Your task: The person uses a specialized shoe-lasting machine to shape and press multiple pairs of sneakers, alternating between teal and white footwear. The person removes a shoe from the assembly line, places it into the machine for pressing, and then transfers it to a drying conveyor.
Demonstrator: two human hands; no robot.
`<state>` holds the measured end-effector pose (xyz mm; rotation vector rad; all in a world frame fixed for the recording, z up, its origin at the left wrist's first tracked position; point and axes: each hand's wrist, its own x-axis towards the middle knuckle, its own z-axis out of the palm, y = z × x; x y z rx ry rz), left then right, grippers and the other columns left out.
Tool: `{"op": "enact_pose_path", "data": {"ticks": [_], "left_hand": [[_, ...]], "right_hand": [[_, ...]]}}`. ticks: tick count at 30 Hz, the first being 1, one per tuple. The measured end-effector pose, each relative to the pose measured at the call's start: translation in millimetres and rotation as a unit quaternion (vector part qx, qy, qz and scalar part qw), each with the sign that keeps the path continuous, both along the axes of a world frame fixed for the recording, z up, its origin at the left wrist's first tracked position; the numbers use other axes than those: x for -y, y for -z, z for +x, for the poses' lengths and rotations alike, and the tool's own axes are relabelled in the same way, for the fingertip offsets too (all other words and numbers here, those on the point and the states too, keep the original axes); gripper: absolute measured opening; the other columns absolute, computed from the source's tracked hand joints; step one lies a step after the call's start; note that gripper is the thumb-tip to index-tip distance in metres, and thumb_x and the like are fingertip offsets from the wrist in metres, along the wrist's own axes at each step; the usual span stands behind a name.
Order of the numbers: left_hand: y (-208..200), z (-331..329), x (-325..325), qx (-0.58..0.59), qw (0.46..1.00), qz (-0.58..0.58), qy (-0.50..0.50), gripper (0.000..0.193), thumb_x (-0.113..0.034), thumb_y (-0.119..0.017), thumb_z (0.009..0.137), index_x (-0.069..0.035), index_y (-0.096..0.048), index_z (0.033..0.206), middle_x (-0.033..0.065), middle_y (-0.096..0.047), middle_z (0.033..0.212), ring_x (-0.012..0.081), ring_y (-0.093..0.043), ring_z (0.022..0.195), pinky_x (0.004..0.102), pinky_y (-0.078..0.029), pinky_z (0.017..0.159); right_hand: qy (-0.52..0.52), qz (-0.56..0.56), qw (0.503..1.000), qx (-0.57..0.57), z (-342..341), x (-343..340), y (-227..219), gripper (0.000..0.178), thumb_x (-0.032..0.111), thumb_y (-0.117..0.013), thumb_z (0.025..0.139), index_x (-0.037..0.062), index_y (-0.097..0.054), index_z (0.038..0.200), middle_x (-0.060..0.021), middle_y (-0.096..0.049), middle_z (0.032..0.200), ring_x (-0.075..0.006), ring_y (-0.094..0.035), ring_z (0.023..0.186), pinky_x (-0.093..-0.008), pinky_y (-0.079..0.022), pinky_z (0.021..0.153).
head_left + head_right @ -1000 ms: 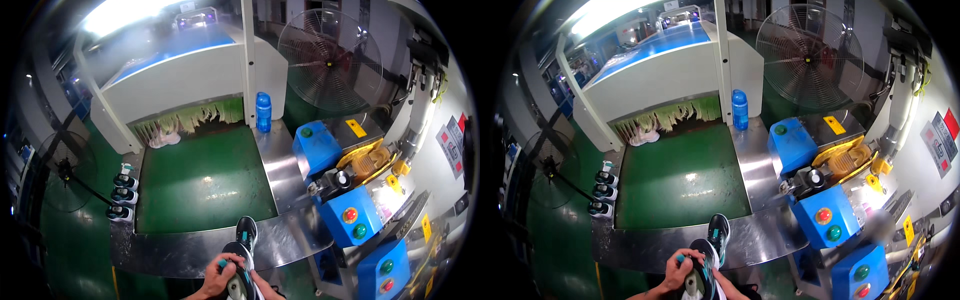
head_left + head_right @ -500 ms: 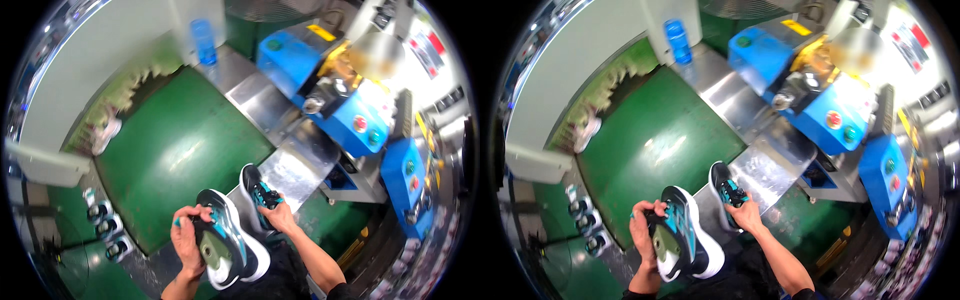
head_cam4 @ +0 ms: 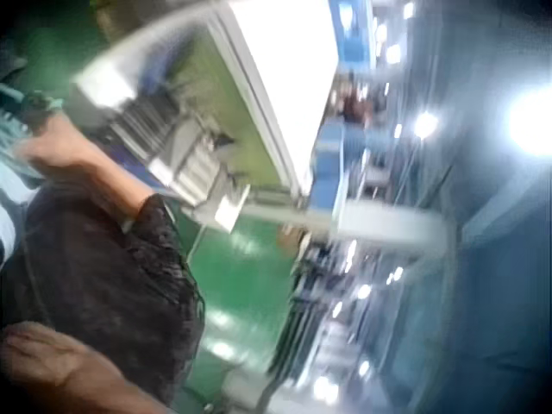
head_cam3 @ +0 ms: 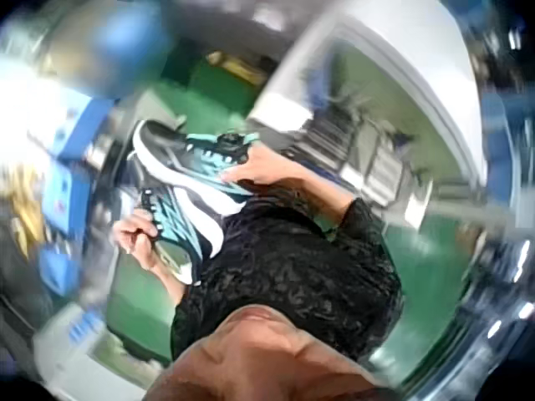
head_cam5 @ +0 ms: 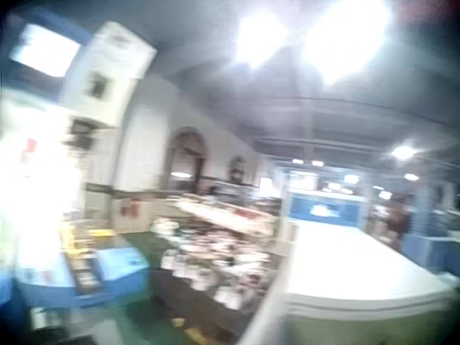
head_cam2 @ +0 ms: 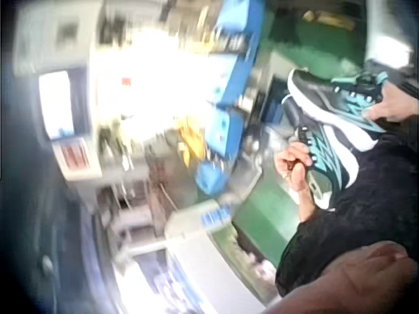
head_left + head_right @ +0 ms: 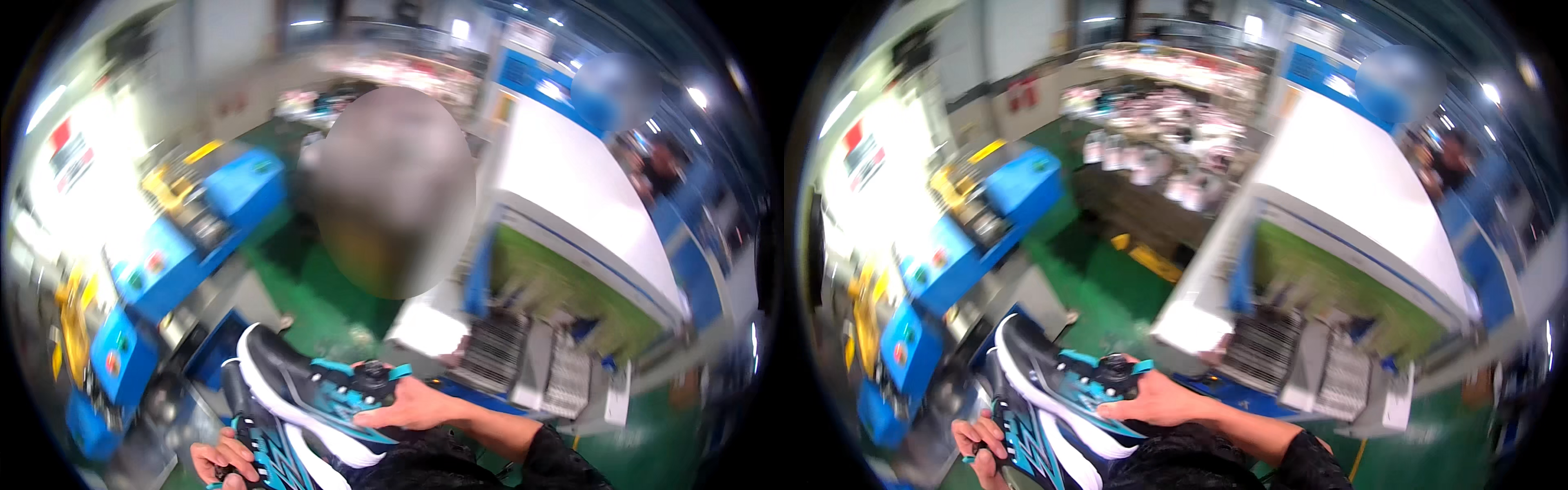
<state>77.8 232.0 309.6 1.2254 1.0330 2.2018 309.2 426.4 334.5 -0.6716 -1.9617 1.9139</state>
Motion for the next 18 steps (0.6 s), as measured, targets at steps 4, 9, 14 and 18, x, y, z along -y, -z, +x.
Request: {"op": "enact_pose_path", "data": {"ticks": [4,9,14,18], "left_hand": [[-16,128,-116,0.14,0.968,-0.057,0.201,0.033,-0.015,-0.058,0.062,-0.008,-0.038,0.087,0.002,-0.051,0.054,0.0175,-0.049,0.061,0.0403,-0.025,0.1],[-29,230,-209,-0.009,0.856,-0.14,0.498,0.017,-0.008,-0.061,0.074,-0.005,-0.049,0.087,0.0059,-0.063,0.07,0.0198,-0.06,0.073,0.0328,-0.04,0.081],[19,308,-324,-0.357,0.781,-0.204,0.47,0.018,-0.005,-0.059,0.076,-0.001,-0.054,0.092,0.0087,-0.061,0.084,0.0149,-0.058,0.074,0.0286,-0.048,0.072],[-5,330,-326,-0.378,0.84,-0.137,0.365,0.038,-0.01,-0.063,0.074,-0.003,-0.056,0.111,0.0112,-0.061,0.104,0.0248,-0.059,0.102,0.0334,-0.044,0.082]], "right_hand": [[0.283,-0.055,0.956,0.055,190,-2,-2,0.052,0.024,-0.078,0.071,0.0033,-0.057,0.114,-0.005,-0.062,0.106,-0.0137,-0.056,0.093,-0.029,-0.045,0.087],[0.676,0.066,0.688,0.255,335,67,39,0.075,0.015,-0.073,0.071,-0.0081,-0.035,0.132,-0.0196,-0.058,0.112,-0.0265,-0.056,0.103,-0.0353,-0.042,0.092],[0.712,0.137,0.645,0.243,340,-13,61,0.066,0.009,-0.062,0.076,-0.0089,-0.033,0.133,-0.0278,-0.053,0.121,-0.0354,-0.052,0.114,-0.0379,-0.038,0.097],[0.776,0.28,0.522,0.216,340,3,86,0.05,0.005,-0.058,0.08,-0.0084,-0.043,0.126,-0.0232,-0.049,0.127,-0.0331,-0.048,0.118,-0.0388,-0.034,0.104]]}}
